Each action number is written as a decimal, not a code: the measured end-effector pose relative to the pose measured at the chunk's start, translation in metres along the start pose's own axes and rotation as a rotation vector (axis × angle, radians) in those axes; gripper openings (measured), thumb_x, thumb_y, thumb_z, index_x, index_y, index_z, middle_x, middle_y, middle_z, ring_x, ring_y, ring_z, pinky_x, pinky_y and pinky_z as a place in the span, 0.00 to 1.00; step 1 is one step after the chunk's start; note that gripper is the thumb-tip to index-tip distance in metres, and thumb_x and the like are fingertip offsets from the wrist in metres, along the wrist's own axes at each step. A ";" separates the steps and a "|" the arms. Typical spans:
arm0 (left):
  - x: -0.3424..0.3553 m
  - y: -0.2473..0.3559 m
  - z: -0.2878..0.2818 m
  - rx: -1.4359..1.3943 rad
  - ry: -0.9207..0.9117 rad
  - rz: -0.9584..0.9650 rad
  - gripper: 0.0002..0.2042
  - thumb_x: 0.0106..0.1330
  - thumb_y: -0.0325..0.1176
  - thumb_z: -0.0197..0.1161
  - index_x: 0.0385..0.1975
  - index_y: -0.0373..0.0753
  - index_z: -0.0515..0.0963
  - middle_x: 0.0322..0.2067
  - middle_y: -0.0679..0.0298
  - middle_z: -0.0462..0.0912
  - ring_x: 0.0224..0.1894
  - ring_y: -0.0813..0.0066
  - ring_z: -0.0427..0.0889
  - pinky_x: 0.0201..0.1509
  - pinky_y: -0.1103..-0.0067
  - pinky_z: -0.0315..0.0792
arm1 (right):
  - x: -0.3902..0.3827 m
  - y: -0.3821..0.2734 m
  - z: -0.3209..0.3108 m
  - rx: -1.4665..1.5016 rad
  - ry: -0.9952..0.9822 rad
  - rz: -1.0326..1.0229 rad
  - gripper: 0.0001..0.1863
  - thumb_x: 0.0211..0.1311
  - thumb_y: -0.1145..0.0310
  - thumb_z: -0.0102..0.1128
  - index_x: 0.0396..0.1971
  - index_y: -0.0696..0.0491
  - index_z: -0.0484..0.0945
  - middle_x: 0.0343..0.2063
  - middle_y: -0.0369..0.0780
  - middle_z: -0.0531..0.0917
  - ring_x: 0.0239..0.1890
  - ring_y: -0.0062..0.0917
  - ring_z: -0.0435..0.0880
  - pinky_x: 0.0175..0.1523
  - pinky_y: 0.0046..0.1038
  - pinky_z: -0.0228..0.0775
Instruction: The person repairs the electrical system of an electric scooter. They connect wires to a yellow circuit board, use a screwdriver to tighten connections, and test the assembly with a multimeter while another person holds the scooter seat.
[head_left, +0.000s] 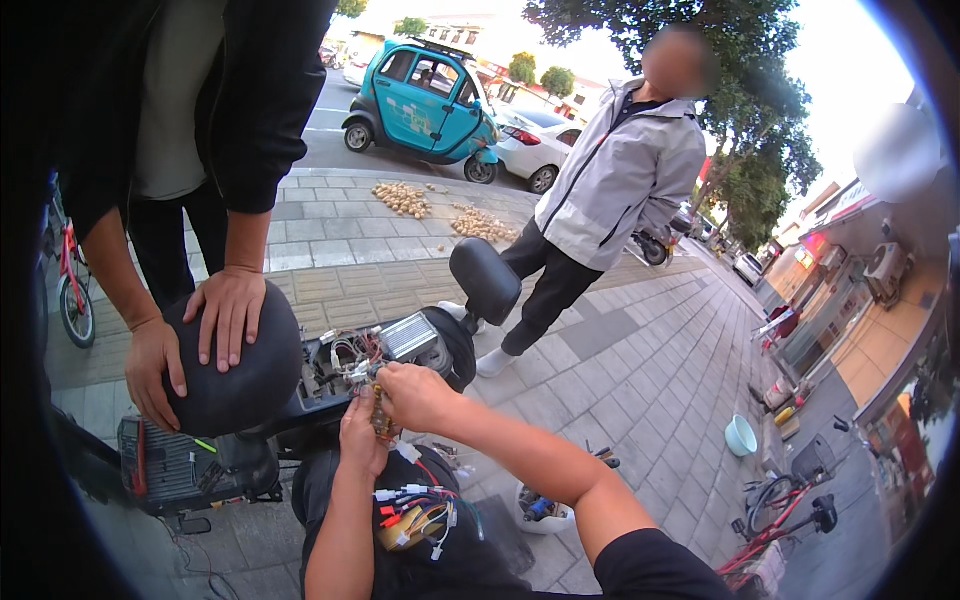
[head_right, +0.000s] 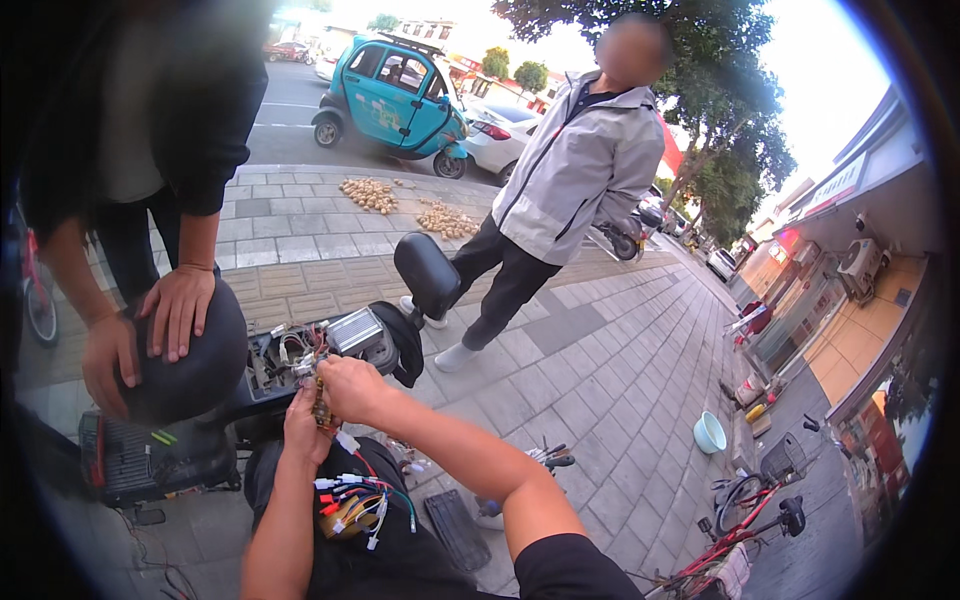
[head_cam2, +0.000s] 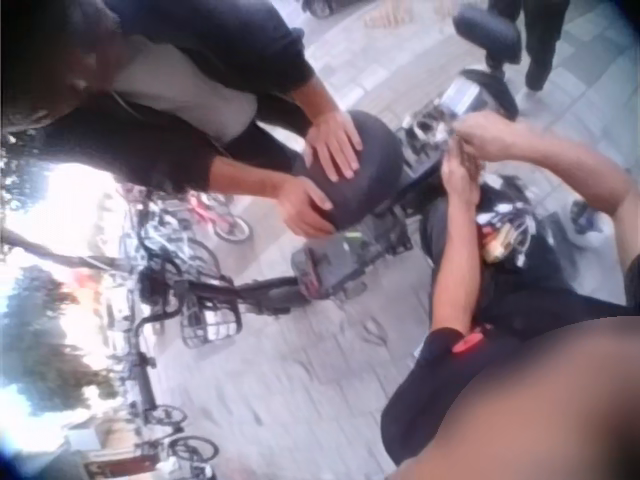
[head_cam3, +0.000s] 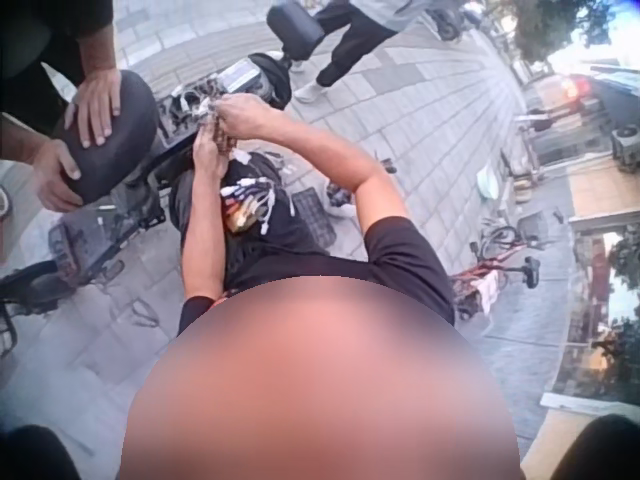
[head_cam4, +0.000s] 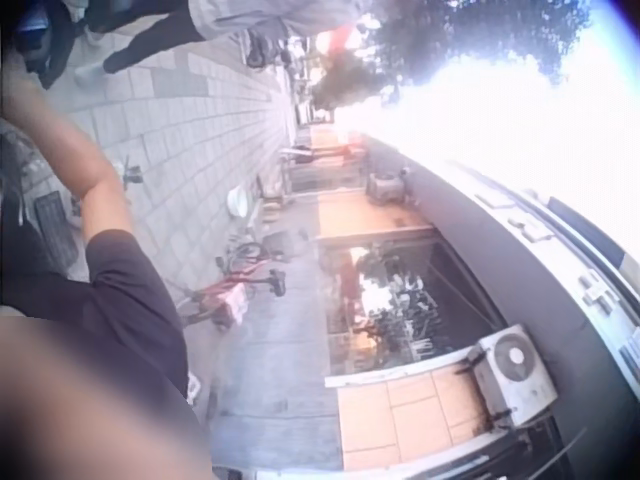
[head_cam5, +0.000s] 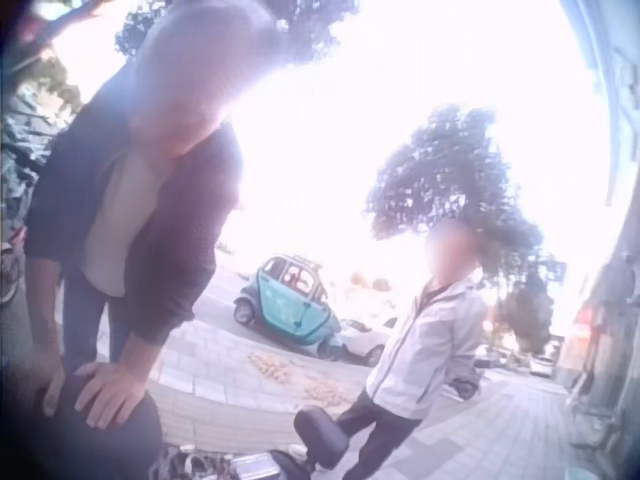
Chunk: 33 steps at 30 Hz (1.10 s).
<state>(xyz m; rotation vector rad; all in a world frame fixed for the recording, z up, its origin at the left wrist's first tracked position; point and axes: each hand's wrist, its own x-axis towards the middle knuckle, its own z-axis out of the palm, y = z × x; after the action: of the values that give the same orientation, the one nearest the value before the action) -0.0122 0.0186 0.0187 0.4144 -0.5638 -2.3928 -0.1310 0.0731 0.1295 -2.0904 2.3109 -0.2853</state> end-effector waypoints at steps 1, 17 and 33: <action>0.000 0.001 0.000 -0.029 -0.005 0.000 0.12 0.83 0.46 0.59 0.52 0.46 0.81 0.38 0.72 0.87 0.34 0.77 0.87 0.31 0.74 0.79 | 0.000 -0.001 -0.001 -0.028 -0.022 -0.030 0.13 0.65 0.65 0.62 0.41 0.59 0.79 0.43 0.51 0.84 0.51 0.49 0.86 0.56 0.48 0.80; 0.009 -0.012 -0.006 -0.084 0.032 0.105 0.14 0.81 0.47 0.62 0.50 0.43 0.82 0.39 0.70 0.87 0.38 0.78 0.87 0.38 0.77 0.79 | -0.002 -0.016 0.007 -0.120 0.001 0.090 0.19 0.74 0.58 0.55 0.38 0.62 0.81 0.38 0.55 0.88 0.43 0.51 0.90 0.50 0.48 0.83; 0.005 -0.010 0.006 -0.036 0.108 0.094 0.15 0.81 0.48 0.63 0.50 0.42 0.82 0.34 0.71 0.86 0.28 0.80 0.84 0.28 0.79 0.76 | -0.008 -0.005 0.002 -0.135 0.009 -0.156 0.16 0.63 0.64 0.70 0.42 0.58 0.78 0.43 0.50 0.85 0.50 0.48 0.86 0.56 0.47 0.79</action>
<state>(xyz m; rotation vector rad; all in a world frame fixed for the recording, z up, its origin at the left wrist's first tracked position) -0.0235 0.0246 0.0183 0.4879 -0.4803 -2.2719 -0.1246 0.0804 0.1270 -2.3425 2.2342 -0.1448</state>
